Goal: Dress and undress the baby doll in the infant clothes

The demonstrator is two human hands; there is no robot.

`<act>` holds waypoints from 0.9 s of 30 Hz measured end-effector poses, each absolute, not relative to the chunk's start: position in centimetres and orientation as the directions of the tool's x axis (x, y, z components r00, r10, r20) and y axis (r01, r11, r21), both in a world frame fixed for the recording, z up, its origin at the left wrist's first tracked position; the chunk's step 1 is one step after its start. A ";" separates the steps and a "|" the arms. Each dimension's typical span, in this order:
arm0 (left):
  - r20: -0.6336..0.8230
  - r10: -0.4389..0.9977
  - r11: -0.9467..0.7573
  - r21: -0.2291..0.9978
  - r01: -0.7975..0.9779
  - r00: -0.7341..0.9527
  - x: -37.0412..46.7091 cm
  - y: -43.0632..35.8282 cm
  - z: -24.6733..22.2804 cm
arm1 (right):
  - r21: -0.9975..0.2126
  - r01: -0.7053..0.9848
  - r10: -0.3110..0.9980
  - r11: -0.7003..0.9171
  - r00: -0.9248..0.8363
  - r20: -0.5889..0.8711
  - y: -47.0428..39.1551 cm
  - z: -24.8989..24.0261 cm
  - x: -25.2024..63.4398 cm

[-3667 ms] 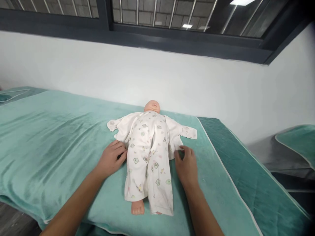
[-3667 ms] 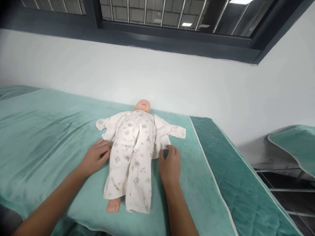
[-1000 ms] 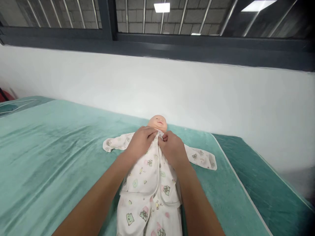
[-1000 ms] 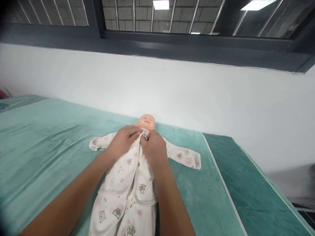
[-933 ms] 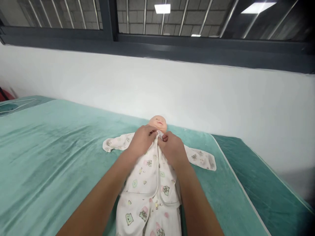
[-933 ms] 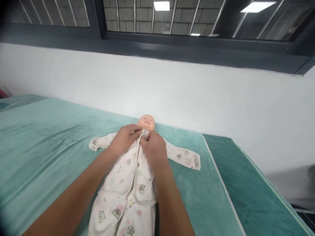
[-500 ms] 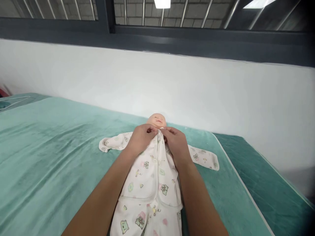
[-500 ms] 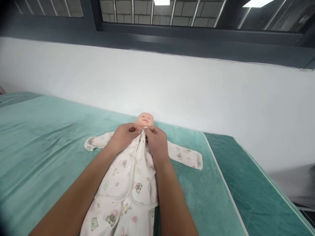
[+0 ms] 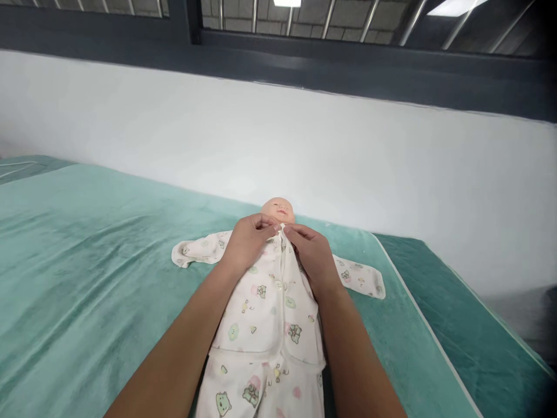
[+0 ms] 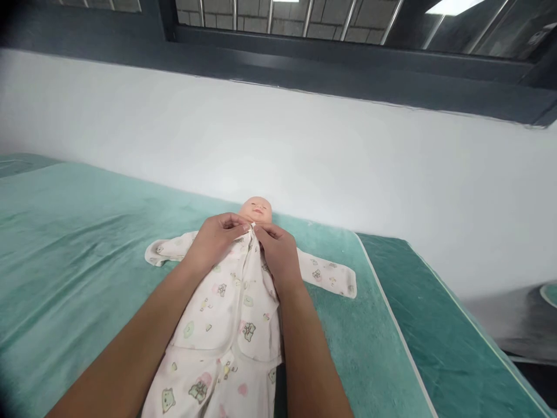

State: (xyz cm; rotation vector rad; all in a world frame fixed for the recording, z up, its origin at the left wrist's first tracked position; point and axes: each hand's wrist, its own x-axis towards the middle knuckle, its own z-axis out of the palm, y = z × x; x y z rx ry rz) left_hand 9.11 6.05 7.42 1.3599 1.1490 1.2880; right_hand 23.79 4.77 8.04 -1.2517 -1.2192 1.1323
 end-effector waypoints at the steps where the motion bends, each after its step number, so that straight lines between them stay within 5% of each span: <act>1: 0.150 0.988 -0.151 0.988 0.032 0.022 9.1 6.1 7.4 | -0.998 0.057 0.999 0.036 0.034 0.038 4.8 7.9 23.9; 22: 0.125 0.992 -0.128 0.975 0.179 0.028 9.1 5.8 7.8 | -0.929 0.358 0.991 0.092 -0.124 0.050 4.0 8.9 23.7; 27: 0.190 0.981 -0.196 0.951 0.240 0.051 8.7 5.4 7.6 | -0.797 0.592 0.992 0.123 -0.055 0.112 1.9 9.6 23.6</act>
